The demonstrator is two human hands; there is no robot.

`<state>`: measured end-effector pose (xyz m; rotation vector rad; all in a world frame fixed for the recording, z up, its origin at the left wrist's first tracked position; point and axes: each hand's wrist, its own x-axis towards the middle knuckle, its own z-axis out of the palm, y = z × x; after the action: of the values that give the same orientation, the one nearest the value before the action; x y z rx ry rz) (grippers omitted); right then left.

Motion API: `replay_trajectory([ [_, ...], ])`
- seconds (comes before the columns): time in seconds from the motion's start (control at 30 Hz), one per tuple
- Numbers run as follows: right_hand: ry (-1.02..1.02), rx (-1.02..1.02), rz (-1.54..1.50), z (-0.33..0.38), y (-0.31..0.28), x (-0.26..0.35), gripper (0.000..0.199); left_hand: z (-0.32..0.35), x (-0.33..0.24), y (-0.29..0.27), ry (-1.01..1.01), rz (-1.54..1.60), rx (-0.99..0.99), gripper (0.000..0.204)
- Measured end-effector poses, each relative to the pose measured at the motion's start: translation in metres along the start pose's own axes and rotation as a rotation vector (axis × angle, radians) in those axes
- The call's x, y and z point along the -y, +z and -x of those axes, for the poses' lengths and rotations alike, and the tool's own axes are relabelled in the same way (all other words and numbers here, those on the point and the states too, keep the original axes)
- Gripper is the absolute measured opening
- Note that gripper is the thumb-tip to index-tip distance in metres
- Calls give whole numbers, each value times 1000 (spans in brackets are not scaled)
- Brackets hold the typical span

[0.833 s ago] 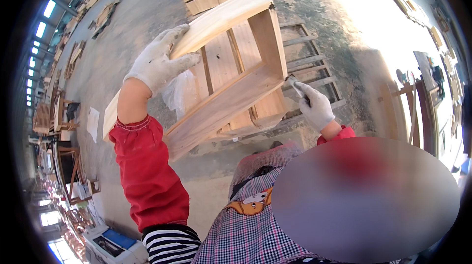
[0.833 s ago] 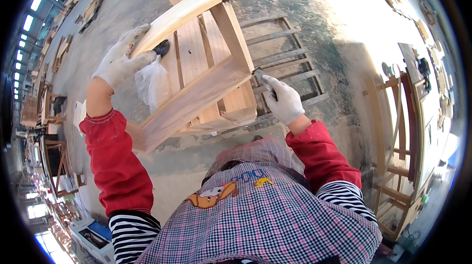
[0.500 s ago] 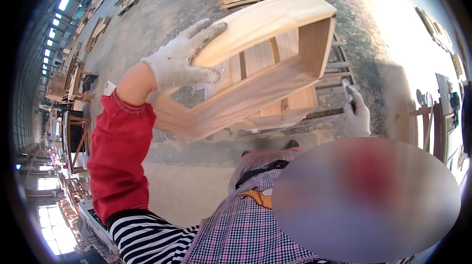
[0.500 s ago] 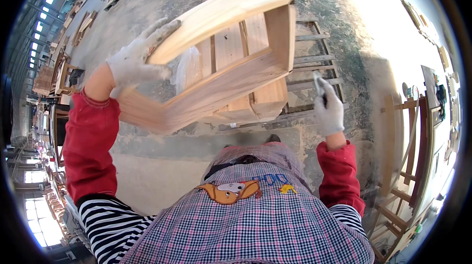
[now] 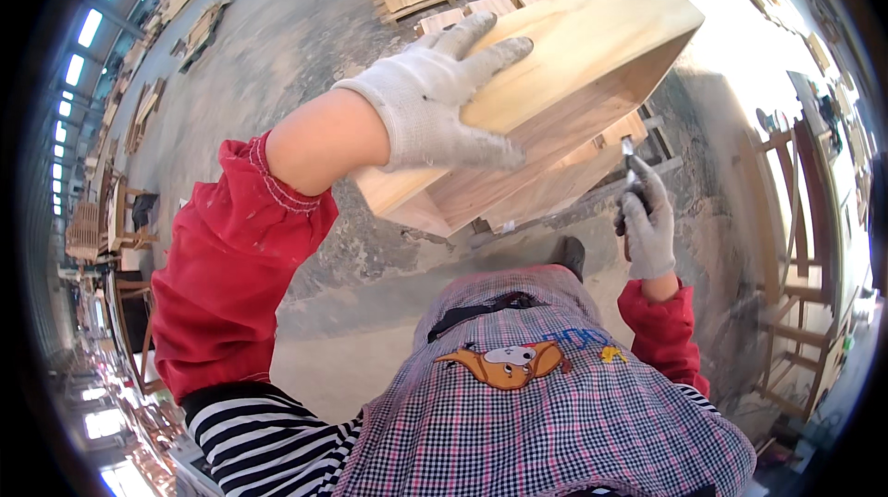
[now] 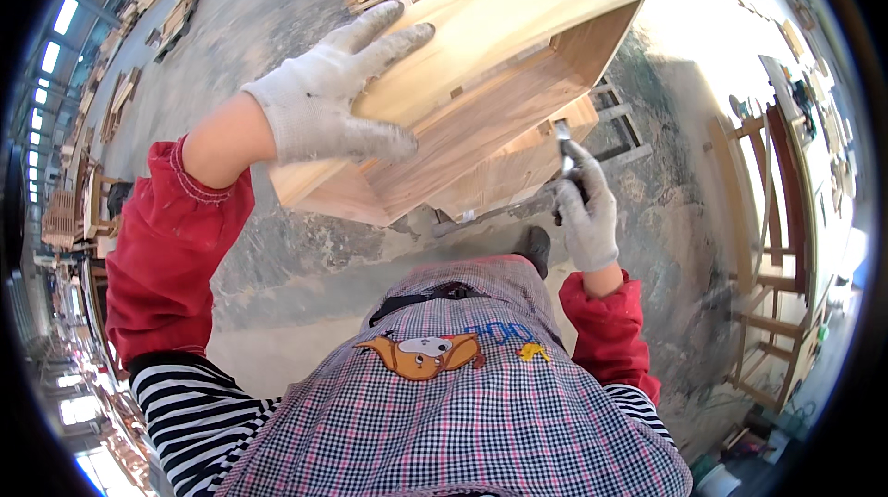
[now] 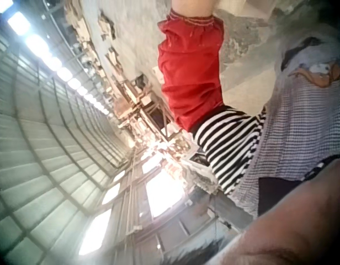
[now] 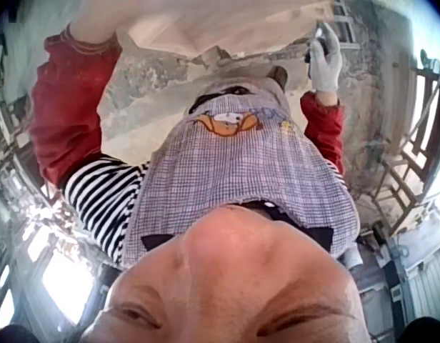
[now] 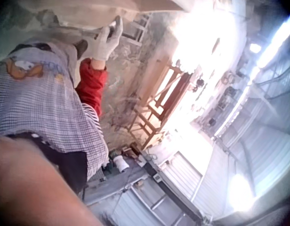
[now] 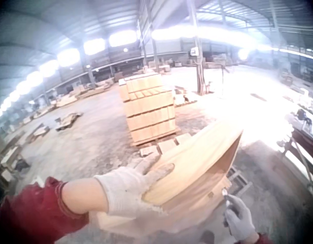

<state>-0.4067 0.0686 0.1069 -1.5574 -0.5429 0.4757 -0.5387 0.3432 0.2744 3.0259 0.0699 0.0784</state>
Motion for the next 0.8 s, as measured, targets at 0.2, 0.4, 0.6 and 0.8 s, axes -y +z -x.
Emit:
replay_trajectory([
  [0.2,-372,267,227,47,83,61,48,4,27,7,72,15,-87,84],
  [0.4,-642,376,430,46,142,91,54,-6,53,10,91,185,-108,79],
  [0.6,-661,325,463,42,184,93,56,-5,71,-13,65,461,35,86],
  [0.8,-574,301,489,36,204,105,51,-12,83,-5,0,579,77,80],
])
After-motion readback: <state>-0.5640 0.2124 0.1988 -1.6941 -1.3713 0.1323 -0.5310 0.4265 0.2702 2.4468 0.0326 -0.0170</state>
